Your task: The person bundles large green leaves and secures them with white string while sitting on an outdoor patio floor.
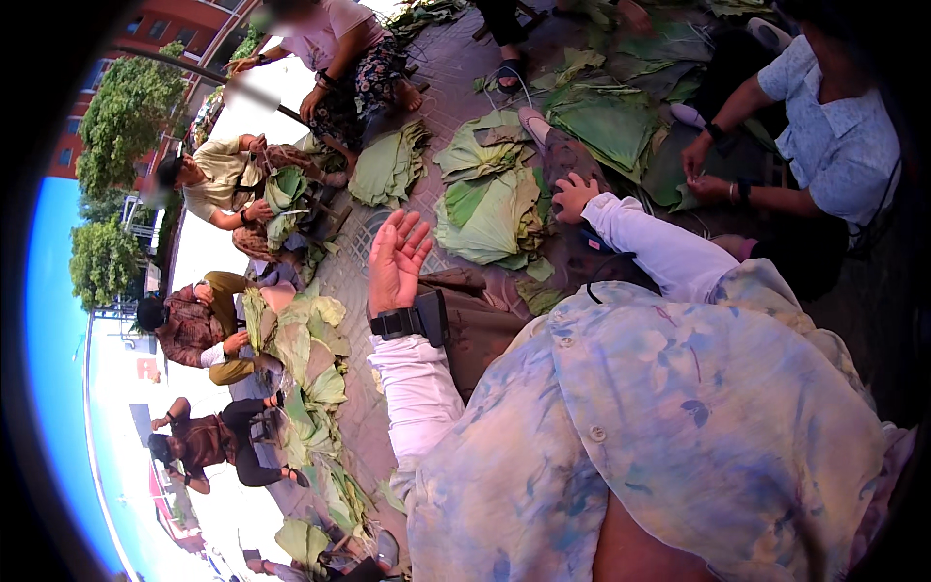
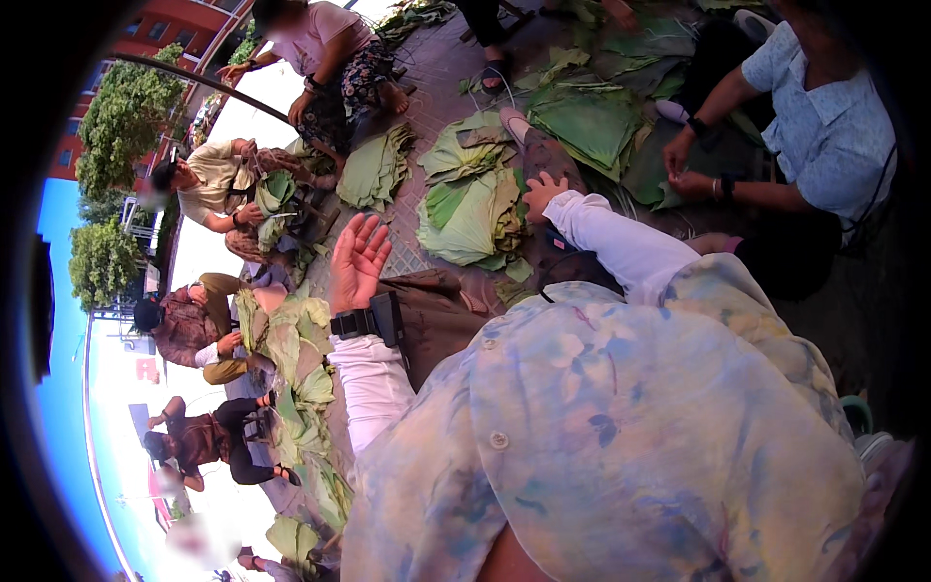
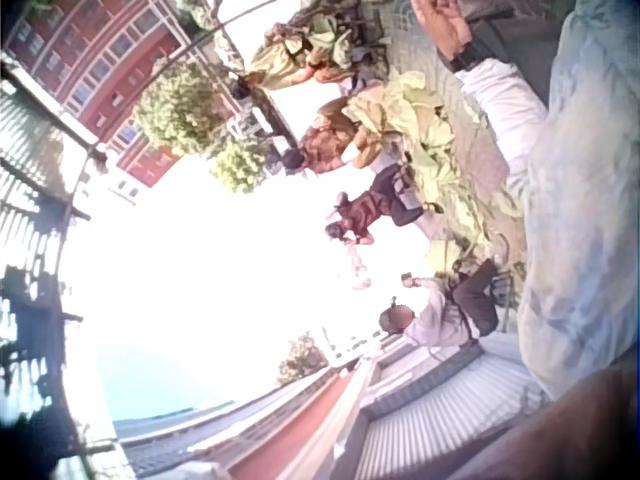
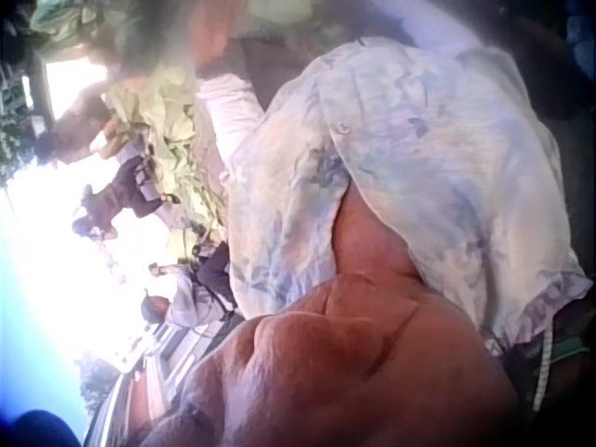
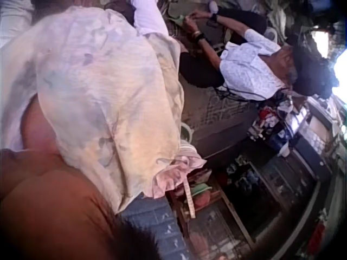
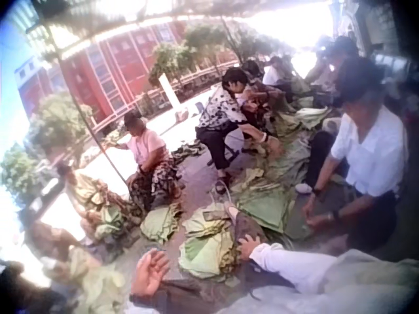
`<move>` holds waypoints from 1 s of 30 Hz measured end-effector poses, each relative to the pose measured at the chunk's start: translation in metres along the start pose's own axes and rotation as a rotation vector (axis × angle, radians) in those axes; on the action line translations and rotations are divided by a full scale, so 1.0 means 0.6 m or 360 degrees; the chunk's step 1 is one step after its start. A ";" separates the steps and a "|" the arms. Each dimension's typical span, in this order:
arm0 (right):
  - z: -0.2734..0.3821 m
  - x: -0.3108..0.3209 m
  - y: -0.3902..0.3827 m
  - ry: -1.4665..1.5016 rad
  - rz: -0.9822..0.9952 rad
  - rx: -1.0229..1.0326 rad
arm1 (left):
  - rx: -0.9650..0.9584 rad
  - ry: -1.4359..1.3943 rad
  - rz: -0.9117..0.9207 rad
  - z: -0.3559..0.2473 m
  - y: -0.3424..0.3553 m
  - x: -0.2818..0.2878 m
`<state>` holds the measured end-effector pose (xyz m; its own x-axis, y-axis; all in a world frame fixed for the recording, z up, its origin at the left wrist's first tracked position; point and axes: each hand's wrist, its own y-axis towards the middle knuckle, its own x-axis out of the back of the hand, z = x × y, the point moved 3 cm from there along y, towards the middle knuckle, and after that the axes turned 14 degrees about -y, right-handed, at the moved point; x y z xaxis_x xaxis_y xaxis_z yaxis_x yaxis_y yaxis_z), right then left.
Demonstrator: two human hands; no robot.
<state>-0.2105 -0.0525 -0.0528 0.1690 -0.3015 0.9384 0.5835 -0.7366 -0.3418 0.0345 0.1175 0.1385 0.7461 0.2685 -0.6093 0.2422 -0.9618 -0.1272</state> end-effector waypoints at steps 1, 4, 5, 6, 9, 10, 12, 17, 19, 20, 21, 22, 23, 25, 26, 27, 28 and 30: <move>-0.003 -0.004 -0.001 -0.0011 0.0014 0.0001 | 0.0005 -0.0015 -0.0008 -0.006 0.006 -0.010; -0.013 -0.006 -0.001 -0.0082 0.0012 0.0001 | -0.0124 -0.0182 0.0046 -0.029 0.030 -0.021; -0.014 -0.007 -0.001 -0.0091 0.0009 0.0017 | -0.0139 -0.0185 0.0035 -0.029 0.036 -0.013; -0.009 -0.005 -0.001 -0.0089 0.0009 0.0018 | -0.0123 -0.0229 0.0024 -0.028 0.042 0.002; 0.013 0.005 0.001 -0.0110 0.0034 0.0046 | -0.0091 -0.0387 -0.0052 -0.017 0.059 0.068; 0.006 0.003 0.002 -0.0117 0.0029 0.0000 | -0.0092 -0.0421 -0.0076 -0.008 0.070 0.075; 0.025 0.009 0.006 -0.0162 0.0096 -0.0007 | -0.0015 -0.0561 -0.0067 0.014 0.087 0.115; 0.061 0.047 0.037 -0.0064 0.0319 -0.0134 | 0.0016 -0.0733 -0.0109 0.059 0.112 0.155; 0.075 0.057 0.089 0.0590 0.0438 0.0189 | 0.0092 -0.0848 -0.0121 0.072 0.121 0.167; 0.074 0.045 0.116 0.1057 0.0482 0.0366 | 0.0042 -0.0658 -0.0262 0.071 0.124 0.178; 0.131 0.067 0.109 0.1626 0.0820 0.0110 | 0.0003 -0.0479 -0.0437 0.077 0.116 0.205; 0.141 0.056 0.130 0.1769 0.0904 0.0036 | -0.0015 -0.0570 -0.0374 0.074 0.121 0.200; 0.165 0.050 0.144 0.1759 0.0939 0.0080 | -0.0034 -0.0665 -0.0333 0.066 0.116 0.207; 0.201 0.015 0.171 0.1829 0.1002 0.0020 | -0.0099 -0.0697 -0.0286 0.060 0.109 0.226; 0.181 -0.031 0.196 0.1953 0.1150 0.0037 | -0.0093 -0.0693 -0.0300 0.058 0.114 0.213; 0.165 -0.076 0.211 0.2089 0.1301 0.0076 | -0.0093 -0.0677 -0.0325 0.059 0.116 0.202; 0.180 -0.091 0.208 0.2019 0.1285 -0.0120 | -0.0061 -0.0691 -0.0338 0.059 0.111 0.210; 0.194 -0.116 0.196 0.1896 0.1248 -0.0383 | -0.0046 -0.0584 -0.0387 0.060 0.109 0.217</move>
<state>-0.0611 -0.0478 -0.1526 -0.4428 -0.8953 -0.0495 0.4876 -0.1941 -0.8512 0.1249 0.0878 0.0228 0.3970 0.4452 -0.8026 0.4045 -0.8698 -0.2824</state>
